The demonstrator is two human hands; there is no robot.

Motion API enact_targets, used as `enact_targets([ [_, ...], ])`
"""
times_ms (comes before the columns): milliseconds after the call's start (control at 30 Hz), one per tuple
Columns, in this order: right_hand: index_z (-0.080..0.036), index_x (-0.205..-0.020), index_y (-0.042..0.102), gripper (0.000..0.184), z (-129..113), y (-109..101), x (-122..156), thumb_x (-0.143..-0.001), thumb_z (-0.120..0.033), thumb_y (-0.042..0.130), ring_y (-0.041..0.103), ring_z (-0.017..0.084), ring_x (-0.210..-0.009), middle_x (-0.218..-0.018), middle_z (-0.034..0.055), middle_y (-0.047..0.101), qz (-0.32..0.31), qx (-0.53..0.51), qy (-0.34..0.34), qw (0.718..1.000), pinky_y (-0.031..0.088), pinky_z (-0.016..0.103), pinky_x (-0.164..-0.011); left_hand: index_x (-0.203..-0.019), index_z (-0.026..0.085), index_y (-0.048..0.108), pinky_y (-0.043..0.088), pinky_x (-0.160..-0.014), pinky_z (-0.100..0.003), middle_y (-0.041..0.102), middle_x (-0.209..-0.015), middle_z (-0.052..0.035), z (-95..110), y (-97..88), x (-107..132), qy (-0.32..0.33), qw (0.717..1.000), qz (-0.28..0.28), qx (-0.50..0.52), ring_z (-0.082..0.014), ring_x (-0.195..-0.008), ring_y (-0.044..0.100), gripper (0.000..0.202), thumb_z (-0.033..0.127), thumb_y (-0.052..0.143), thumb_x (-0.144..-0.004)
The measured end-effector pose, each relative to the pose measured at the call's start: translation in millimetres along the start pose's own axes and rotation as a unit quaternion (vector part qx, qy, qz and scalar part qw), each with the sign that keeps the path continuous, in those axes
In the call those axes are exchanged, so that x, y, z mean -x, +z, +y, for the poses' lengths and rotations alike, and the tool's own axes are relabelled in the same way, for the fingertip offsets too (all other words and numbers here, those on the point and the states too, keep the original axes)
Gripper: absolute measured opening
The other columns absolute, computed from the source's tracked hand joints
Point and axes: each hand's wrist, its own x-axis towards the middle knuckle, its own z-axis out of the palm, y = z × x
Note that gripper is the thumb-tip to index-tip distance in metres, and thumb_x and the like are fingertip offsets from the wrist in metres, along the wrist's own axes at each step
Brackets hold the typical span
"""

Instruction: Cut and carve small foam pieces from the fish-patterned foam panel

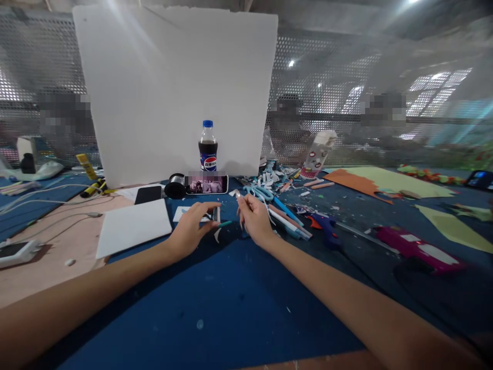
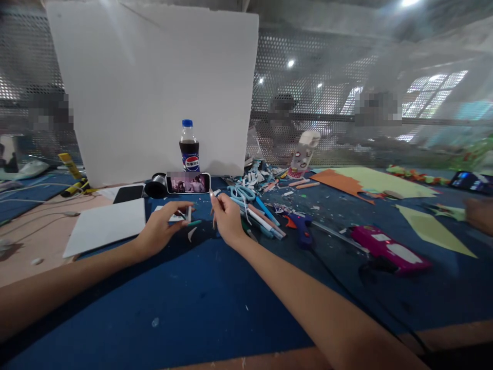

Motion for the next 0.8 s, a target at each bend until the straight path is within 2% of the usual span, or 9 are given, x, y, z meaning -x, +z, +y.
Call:
enact_targets([
  [133,-0.021,-0.059,0.036,0.036,-1.0,-0.6,2.5,-0.087,-0.043,0.04,0.041,0.009,-0.034,-0.041,-0.0059,0.04,-0.003,0.033,-0.052,0.998,0.034,0.022,-0.041,-0.106,0.019,0.046,0.049,-0.08,-0.036,0.06,-0.101,-0.0064,-3.1,8.1,-0.9,-0.066,0.975,-0.027,0.208,-0.0178,-0.09,0.059,0.026,0.023,0.053,-0.081],
  [233,-0.021,-0.057,0.036,0.037,-2.6,-0.5,3.8,-0.087,-0.043,0.042,0.041,0.01,-0.037,-0.041,-0.0049,0.039,-0.023,0.084,-0.076,0.993,0.032,0.023,-0.043,-0.102,0.018,0.043,0.049,-0.08,-0.037,0.061,-0.098,-0.0065,-12.7,13.8,-5.4,-0.088,0.953,-0.043,0.286,-0.0184,-0.091,0.06,0.027,0.022,0.056,-0.078],
  [433,-0.021,-0.054,0.033,0.037,-1.5,-0.3,3.6,-0.086,-0.036,0.043,0.035,0.01,-0.04,-0.042,-0.0045,0.034,-0.05,0.147,-0.137,0.978,0.028,0.023,-0.046,-0.101,0.019,0.041,0.049,-0.08,-0.037,0.058,-0.1,-0.0063,-20.3,13.1,-10.3,-0.145,0.935,-0.065,0.317,-0.0173,-0.089,0.06,0.03,0.019,0.058,-0.075],
  [800,-0.02,-0.057,0.034,0.033,2.4,1.4,4.2,-0.087,-0.031,0.042,0.034,0.008,-0.041,-0.047,-0.0044,0.035,-0.077,0.188,-0.179,0.963,0.024,0.023,-0.046,-0.103,0.018,0.046,0.049,-0.079,-0.036,0.056,-0.109,-0.0073,-17.6,11.5,-9.0,-0.145,0.934,-0.079,0.317,-0.0156,-0.085,0.059,0.032,0.019,0.059,-0.073],
])
